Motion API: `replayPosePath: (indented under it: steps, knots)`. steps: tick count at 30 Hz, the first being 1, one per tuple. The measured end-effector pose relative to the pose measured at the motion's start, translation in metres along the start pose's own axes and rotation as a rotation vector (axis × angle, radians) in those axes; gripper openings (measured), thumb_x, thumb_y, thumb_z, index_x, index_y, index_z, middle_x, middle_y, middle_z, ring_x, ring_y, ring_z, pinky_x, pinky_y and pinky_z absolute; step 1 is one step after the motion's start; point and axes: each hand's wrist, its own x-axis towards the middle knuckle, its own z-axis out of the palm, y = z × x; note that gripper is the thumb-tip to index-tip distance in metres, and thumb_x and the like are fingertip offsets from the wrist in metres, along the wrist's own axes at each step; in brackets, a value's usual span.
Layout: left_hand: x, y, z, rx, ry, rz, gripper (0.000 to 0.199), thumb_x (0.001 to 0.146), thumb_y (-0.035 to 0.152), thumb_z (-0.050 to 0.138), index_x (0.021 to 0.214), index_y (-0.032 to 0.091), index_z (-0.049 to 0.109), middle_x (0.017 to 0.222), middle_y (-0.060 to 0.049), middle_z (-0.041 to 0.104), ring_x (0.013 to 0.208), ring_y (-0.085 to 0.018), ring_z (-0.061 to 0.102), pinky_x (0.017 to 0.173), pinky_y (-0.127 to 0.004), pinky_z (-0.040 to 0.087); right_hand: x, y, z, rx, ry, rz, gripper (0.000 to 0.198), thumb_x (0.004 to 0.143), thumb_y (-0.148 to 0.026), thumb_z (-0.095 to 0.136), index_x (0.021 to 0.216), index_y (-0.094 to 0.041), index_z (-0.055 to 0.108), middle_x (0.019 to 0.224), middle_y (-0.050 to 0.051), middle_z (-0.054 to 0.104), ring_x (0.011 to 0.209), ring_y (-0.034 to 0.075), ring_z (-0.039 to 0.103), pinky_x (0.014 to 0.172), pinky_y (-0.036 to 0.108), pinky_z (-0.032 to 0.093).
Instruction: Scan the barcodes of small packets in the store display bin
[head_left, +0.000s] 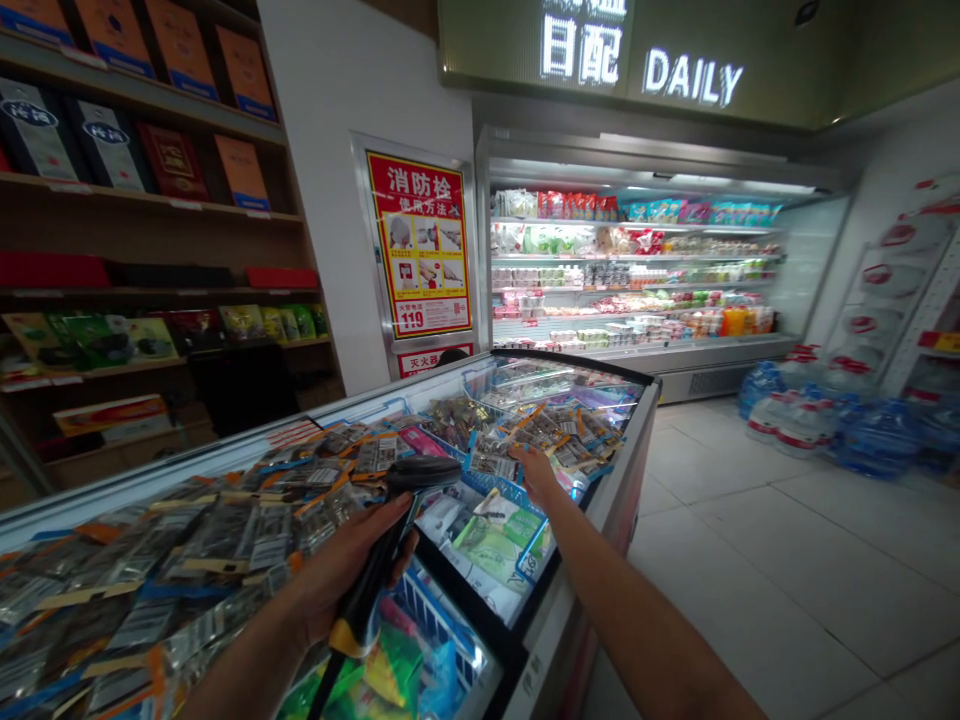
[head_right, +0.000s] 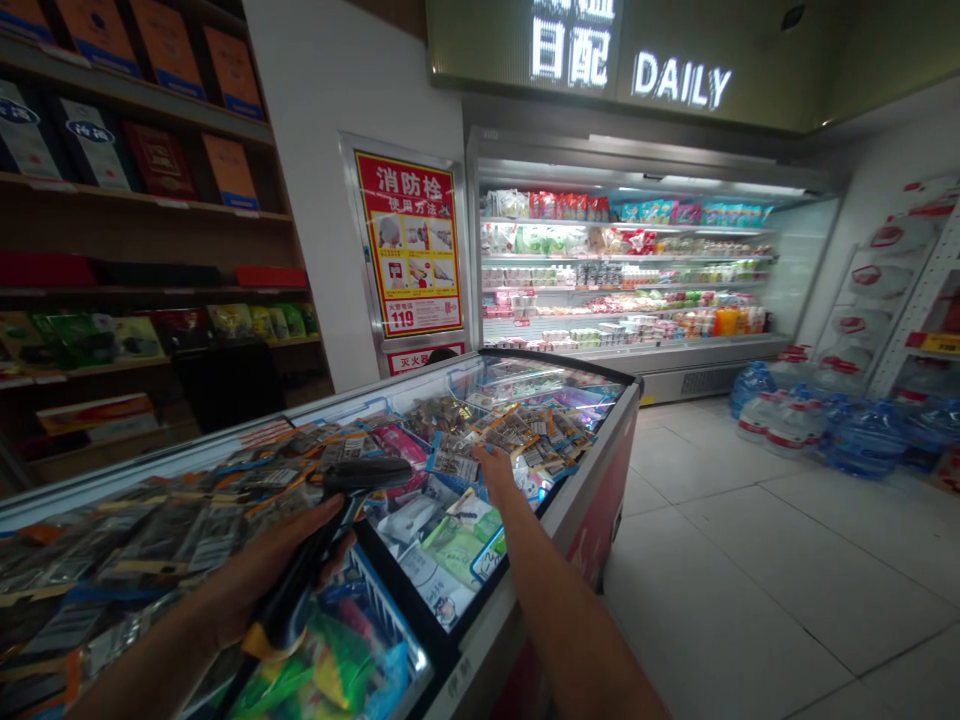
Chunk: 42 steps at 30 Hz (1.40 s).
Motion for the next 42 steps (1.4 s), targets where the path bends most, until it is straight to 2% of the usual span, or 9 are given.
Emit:
replayPosePath:
  steps: [6, 13, 27, 30, 34, 42]
  knots:
    - [-0.001, 0.001, 0.003, 0.011, -0.004, 0.000, 0.032, 0.062, 0.045, 0.061, 0.068, 0.014, 0.053, 0.054, -0.002, 0.057, 0.041, -0.008, 0.048, 0.039, -0.019, 0.038, 0.001, -0.002, 0.000, 0.287, 0.015, 0.102, 0.016, 0.051, -0.030, 0.058, 0.059, -0.017, 0.054, 0.051, -0.002, 0.058, 0.053, 0.015, 0.057, 0.052, 0.027, 0.044]
    - [-0.003, 0.001, 0.002, 0.018, -0.031, 0.018, 0.031, 0.064, 0.044, 0.061, 0.067, 0.014, 0.052, 0.055, -0.001, 0.056, 0.042, -0.007, 0.048, 0.039, -0.018, 0.038, 0.002, 0.001, 0.001, 0.427, -0.001, 0.135, 0.009, 0.049, -0.020, 0.058, 0.056, -0.017, 0.054, 0.049, -0.004, 0.057, 0.049, 0.013, 0.054, 0.052, 0.027, 0.045]
    - [-0.008, 0.010, 0.005, -0.076, -0.012, -0.096, 0.035, 0.059, 0.043, 0.066, 0.074, 0.014, 0.053, 0.057, -0.001, 0.057, 0.043, -0.009, 0.050, 0.038, -0.018, 0.038, 0.002, 0.002, -0.001, 0.407, 0.007, 0.141, 0.010, 0.048, -0.020, 0.061, 0.056, -0.017, 0.054, 0.047, -0.005, 0.054, 0.047, 0.013, 0.052, 0.049, 0.025, 0.041]
    - [-0.009, 0.012, 0.004, -0.077, -0.017, -0.088, 0.035, 0.059, 0.043, 0.065, 0.076, 0.014, 0.054, 0.057, -0.002, 0.057, 0.043, -0.009, 0.050, 0.037, -0.018, 0.038, 0.002, 0.002, 0.000, 0.400, 0.010, 0.138, 0.010, 0.048, -0.020, 0.060, 0.055, -0.017, 0.053, 0.046, -0.005, 0.053, 0.046, 0.013, 0.052, 0.048, 0.025, 0.040]
    - [-0.010, 0.011, 0.006, -0.064, 0.038, -0.074, 0.032, 0.060, 0.038, 0.067, 0.078, 0.014, 0.055, 0.057, -0.002, 0.058, 0.043, -0.009, 0.050, 0.038, -0.017, 0.038, 0.001, 0.001, 0.001, 0.382, 0.013, 0.134, 0.010, 0.049, -0.020, 0.059, 0.056, -0.017, 0.054, 0.046, -0.004, 0.053, 0.045, 0.013, 0.051, 0.046, 0.025, 0.039]
    - [0.002, 0.002, 0.013, -0.021, 0.009, 0.014, 0.030, 0.060, 0.040, 0.065, 0.066, 0.014, 0.052, 0.056, -0.002, 0.057, 0.044, -0.008, 0.049, 0.040, -0.018, 0.039, 0.001, 0.002, 0.000, 0.346, 0.024, 0.124, 0.007, 0.050, -0.019, 0.058, 0.053, -0.017, 0.052, 0.044, -0.004, 0.052, 0.044, 0.012, 0.050, 0.043, 0.024, 0.037]
